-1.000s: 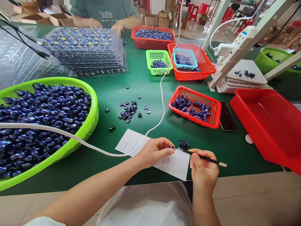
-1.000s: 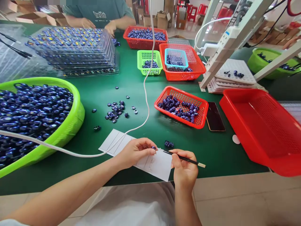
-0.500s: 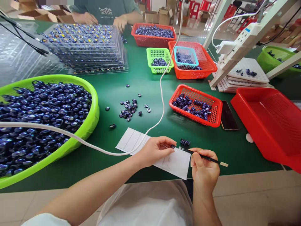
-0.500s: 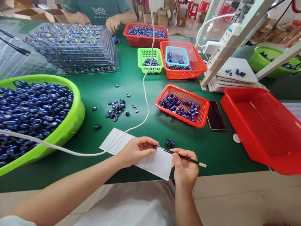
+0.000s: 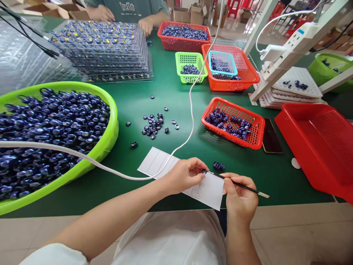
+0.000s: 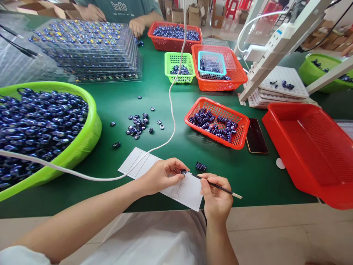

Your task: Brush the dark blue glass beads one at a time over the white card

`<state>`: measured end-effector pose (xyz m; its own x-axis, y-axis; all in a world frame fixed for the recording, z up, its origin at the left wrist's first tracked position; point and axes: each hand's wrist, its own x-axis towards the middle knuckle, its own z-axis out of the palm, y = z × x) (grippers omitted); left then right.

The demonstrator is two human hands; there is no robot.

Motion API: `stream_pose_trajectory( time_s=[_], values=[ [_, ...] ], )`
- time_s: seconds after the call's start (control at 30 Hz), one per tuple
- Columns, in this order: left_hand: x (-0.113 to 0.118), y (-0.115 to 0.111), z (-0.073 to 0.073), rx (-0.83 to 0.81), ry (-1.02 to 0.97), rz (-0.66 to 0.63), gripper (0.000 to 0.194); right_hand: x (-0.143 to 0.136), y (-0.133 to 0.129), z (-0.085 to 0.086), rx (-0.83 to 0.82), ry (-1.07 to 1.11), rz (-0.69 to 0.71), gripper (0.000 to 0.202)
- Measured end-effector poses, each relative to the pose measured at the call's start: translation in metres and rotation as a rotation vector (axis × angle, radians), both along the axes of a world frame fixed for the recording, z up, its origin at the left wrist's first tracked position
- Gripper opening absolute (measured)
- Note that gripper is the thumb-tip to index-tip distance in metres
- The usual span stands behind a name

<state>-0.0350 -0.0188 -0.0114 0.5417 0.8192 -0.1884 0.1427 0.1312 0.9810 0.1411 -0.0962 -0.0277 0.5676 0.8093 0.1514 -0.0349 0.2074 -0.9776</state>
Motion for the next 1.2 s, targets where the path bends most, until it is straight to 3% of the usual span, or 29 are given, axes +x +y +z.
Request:
stream_pose_trajectory(
  time_s=[0.17, 0.4, 0.67, 1.07, 1.2],
  values=[
    [0.000, 0.001, 0.000, -0.114, -0.024, 0.016, 0.021, 0.001, 0.000, 0.000, 0.015, 0.032, 0.023, 0.024],
    [-0.003, 0.004, 0.009, -0.035, 0.047, 0.005, 0.024, 0.002, -0.001, 0.000, -0.012, 0.076, 0.012, 0.023],
    [0.001, 0.004, 0.003, -0.315, -0.137, 0.076, 0.026, 0.001, -0.001, 0.003, -0.045, 0.114, -0.010, 0.023],
    [0.002, -0.002, 0.001, -0.040, -0.055, 0.067, 0.015, 0.003, -0.001, 0.003, -0.042, 0.119, -0.006, 0.024],
    [0.003, -0.002, -0.001, -0.033, -0.010, 0.072, 0.015, 0.002, -0.001, 0.003, -0.033, 0.117, -0.023, 0.024]
  ],
)
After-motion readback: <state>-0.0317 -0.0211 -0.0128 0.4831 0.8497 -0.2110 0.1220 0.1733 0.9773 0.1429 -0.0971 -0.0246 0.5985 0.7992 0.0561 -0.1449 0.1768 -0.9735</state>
